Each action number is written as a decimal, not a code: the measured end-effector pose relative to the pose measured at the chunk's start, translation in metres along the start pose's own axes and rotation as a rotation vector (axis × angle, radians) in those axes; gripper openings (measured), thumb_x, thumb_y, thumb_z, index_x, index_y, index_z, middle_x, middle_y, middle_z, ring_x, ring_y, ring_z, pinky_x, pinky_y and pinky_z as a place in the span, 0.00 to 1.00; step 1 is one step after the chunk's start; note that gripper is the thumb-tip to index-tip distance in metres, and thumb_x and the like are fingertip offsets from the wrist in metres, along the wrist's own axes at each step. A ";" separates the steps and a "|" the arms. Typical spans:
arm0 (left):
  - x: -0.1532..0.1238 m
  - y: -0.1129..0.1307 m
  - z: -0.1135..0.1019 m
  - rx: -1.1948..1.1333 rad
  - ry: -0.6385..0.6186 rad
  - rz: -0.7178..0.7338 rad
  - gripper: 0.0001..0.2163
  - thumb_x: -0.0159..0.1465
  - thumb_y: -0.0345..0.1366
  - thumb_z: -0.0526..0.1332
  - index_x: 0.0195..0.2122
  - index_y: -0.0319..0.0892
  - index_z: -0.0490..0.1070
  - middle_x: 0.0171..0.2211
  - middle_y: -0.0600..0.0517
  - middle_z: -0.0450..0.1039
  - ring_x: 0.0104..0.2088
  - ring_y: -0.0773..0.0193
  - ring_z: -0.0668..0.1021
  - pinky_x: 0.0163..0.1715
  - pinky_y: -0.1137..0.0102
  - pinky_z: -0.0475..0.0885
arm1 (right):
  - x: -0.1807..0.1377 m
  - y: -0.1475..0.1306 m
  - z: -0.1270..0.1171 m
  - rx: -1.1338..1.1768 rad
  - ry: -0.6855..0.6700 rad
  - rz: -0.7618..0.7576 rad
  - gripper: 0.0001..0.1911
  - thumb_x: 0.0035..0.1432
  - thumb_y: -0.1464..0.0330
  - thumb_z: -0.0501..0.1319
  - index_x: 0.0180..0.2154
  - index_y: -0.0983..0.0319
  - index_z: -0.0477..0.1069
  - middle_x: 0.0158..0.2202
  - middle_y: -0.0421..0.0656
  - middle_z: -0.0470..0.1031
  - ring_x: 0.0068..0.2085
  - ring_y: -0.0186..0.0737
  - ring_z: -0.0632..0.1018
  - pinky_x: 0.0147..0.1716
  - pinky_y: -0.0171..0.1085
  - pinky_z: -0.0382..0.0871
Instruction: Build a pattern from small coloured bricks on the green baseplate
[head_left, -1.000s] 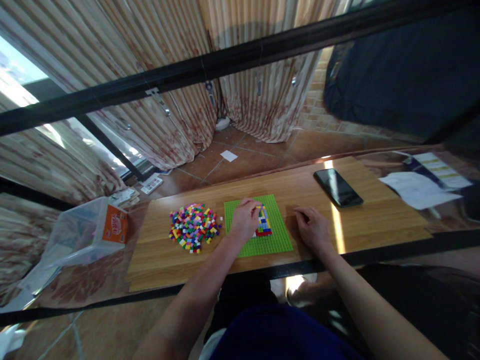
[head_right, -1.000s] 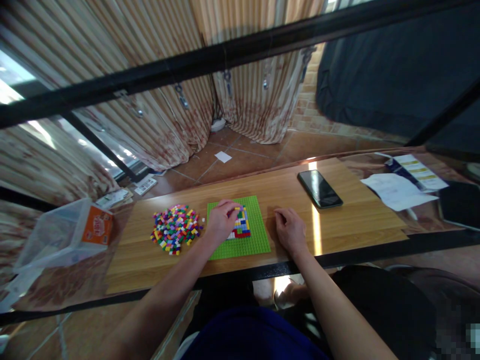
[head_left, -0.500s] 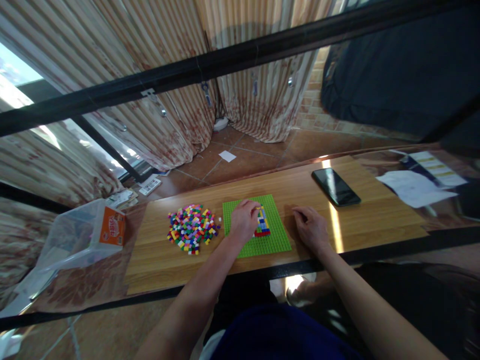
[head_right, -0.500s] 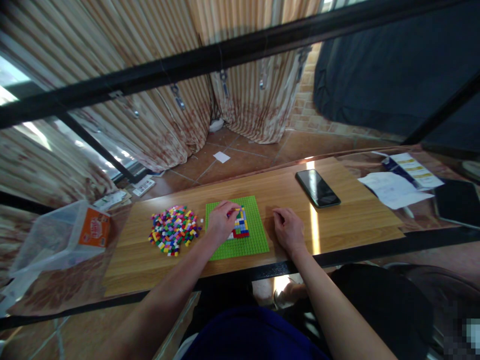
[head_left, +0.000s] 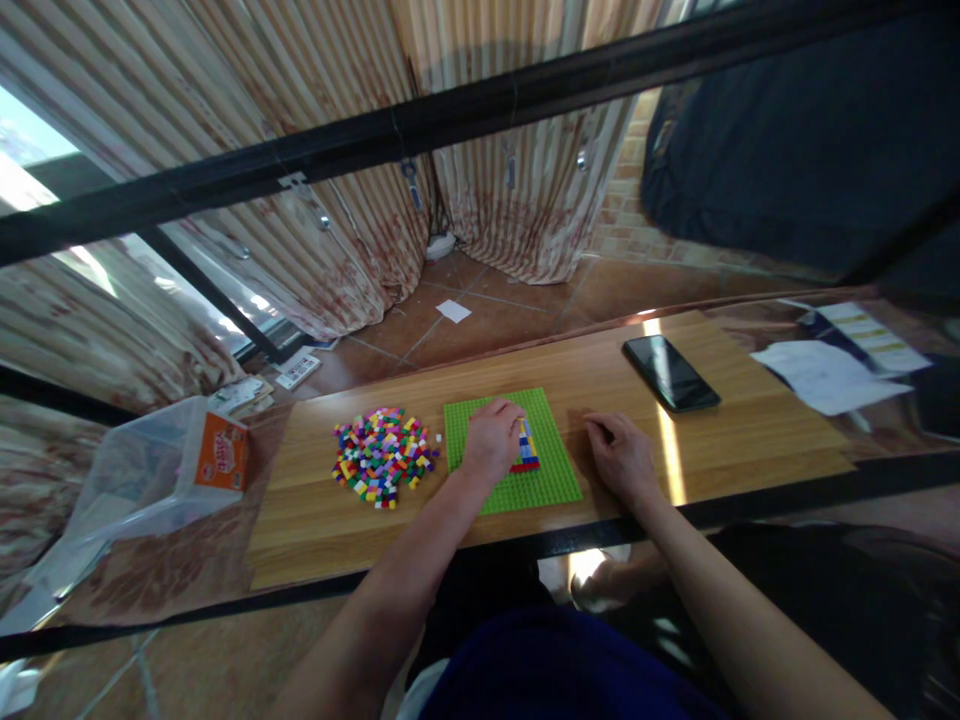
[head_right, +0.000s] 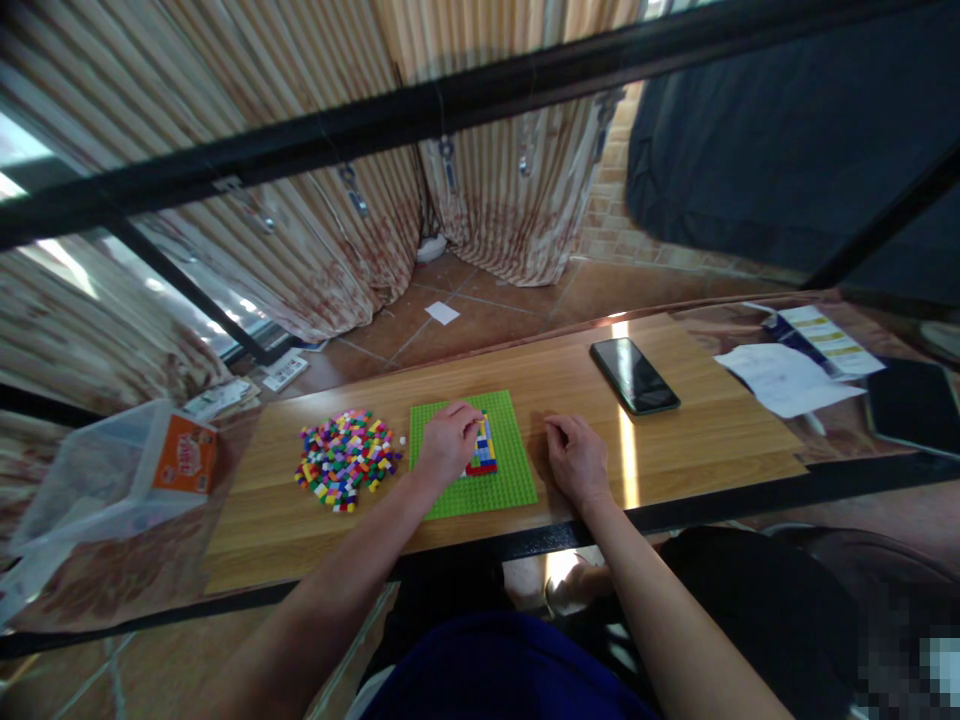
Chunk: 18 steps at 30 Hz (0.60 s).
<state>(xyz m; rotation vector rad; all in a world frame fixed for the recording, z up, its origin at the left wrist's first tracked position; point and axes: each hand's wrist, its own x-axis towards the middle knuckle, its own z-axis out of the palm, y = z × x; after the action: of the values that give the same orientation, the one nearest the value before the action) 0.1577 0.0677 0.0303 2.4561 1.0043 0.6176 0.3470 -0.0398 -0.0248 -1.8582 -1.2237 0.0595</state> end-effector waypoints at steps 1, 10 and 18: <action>0.000 -0.001 0.001 0.008 0.002 0.006 0.09 0.66 0.28 0.57 0.38 0.44 0.77 0.39 0.50 0.76 0.43 0.60 0.76 0.49 0.65 0.71 | 0.000 0.000 0.000 -0.001 0.001 0.001 0.13 0.63 0.63 0.55 0.36 0.60 0.76 0.37 0.48 0.79 0.38 0.45 0.78 0.39 0.44 0.71; 0.001 -0.005 0.007 -0.024 0.120 -0.090 0.06 0.64 0.32 0.63 0.35 0.45 0.81 0.38 0.50 0.77 0.42 0.59 0.75 0.49 0.62 0.68 | 0.000 0.000 -0.001 -0.018 -0.006 -0.008 0.14 0.64 0.62 0.54 0.37 0.60 0.77 0.37 0.48 0.79 0.38 0.45 0.78 0.39 0.44 0.71; 0.003 -0.001 0.009 -0.064 0.136 -0.190 0.06 0.63 0.33 0.64 0.33 0.46 0.82 0.36 0.51 0.79 0.39 0.60 0.76 0.47 0.62 0.68 | 0.000 0.002 0.000 -0.040 -0.014 -0.002 0.14 0.64 0.62 0.55 0.37 0.60 0.77 0.36 0.48 0.79 0.37 0.45 0.77 0.38 0.43 0.70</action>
<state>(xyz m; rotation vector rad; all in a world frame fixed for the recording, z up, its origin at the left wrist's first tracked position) 0.1636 0.0685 0.0233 2.2548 1.2339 0.7478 0.3487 -0.0405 -0.0261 -1.8938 -1.2444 0.0472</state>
